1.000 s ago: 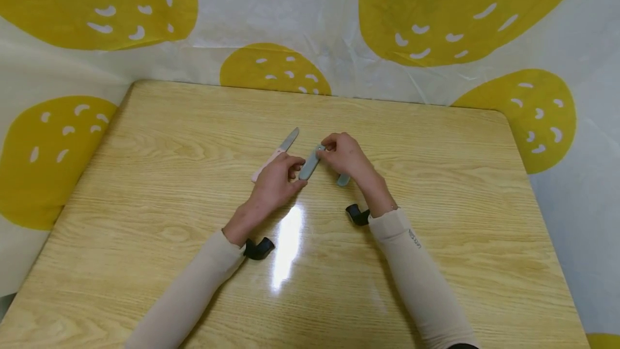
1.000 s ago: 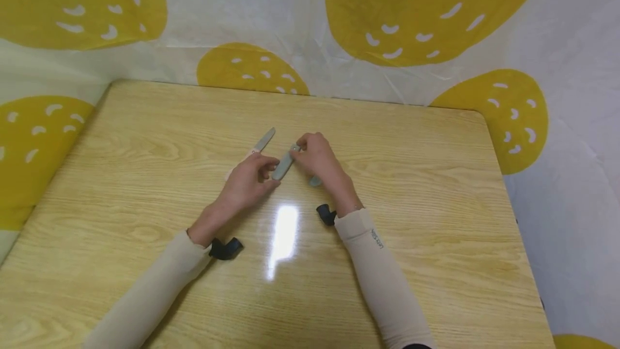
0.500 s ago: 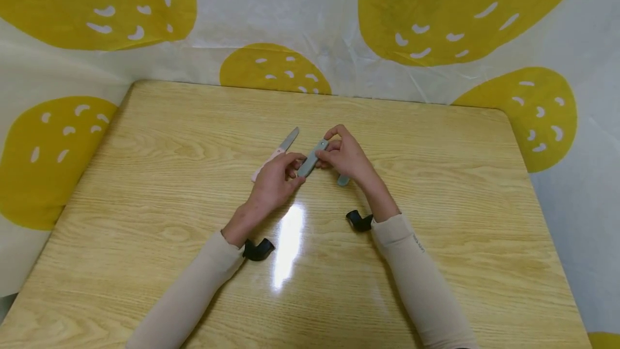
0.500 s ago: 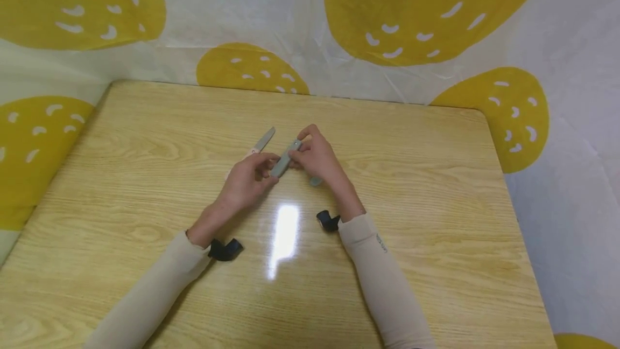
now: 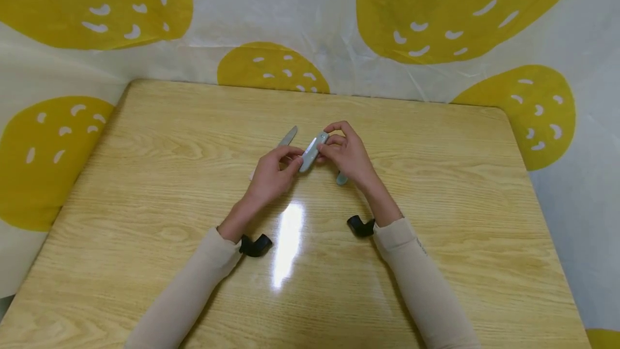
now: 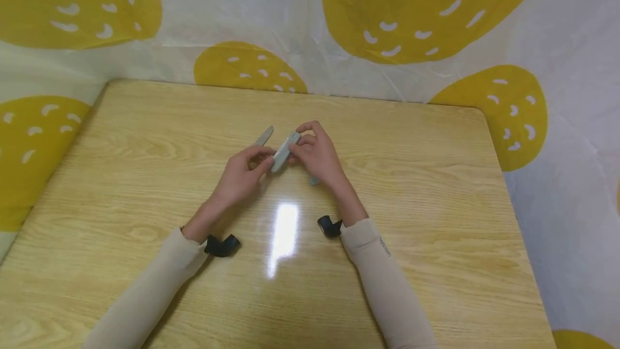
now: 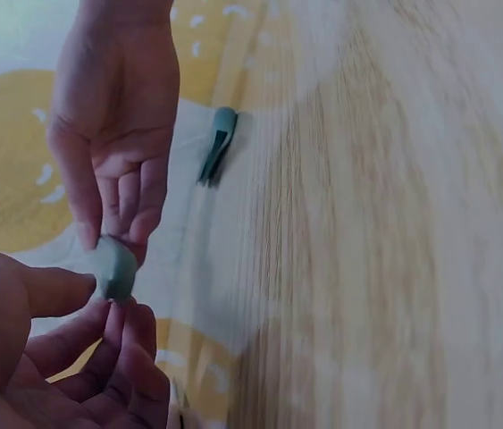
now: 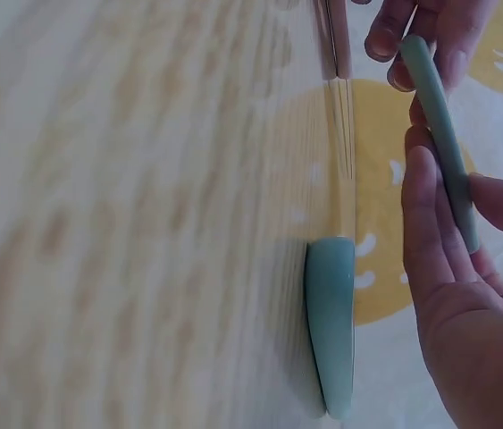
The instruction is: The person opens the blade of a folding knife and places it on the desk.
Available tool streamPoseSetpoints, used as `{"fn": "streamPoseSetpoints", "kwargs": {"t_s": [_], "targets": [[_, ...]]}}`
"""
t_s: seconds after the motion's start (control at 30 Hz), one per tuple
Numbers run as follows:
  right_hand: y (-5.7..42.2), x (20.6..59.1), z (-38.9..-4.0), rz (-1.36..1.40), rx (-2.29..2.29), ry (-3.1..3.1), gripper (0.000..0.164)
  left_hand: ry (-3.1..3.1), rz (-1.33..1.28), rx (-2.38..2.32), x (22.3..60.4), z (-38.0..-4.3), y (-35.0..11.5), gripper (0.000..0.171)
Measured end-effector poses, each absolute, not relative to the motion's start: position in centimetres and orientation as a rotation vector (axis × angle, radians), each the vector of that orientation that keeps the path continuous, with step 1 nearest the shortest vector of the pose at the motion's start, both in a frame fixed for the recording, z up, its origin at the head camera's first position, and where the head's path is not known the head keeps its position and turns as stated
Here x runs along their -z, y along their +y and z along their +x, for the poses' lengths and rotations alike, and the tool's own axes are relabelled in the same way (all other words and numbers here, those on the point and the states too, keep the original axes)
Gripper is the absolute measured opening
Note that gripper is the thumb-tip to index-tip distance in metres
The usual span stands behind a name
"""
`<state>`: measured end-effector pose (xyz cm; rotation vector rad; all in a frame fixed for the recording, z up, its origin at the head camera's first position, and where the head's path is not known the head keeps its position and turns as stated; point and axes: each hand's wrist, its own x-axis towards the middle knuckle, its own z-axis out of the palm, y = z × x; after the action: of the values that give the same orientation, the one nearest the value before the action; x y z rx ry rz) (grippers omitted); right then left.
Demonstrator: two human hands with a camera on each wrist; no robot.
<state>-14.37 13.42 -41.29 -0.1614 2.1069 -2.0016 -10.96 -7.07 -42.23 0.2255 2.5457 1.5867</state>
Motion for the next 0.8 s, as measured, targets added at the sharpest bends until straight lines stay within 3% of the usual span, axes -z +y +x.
{"fn": "streamPoseSetpoints", "kwargs": {"t_s": [0.8], "targets": [[13.69, 41.31, -13.71, -0.279, 2.061, 2.055, 0.044, 2.526, 0.137, -1.685, 42.38, -10.65, -6.29, 0.021]]}}
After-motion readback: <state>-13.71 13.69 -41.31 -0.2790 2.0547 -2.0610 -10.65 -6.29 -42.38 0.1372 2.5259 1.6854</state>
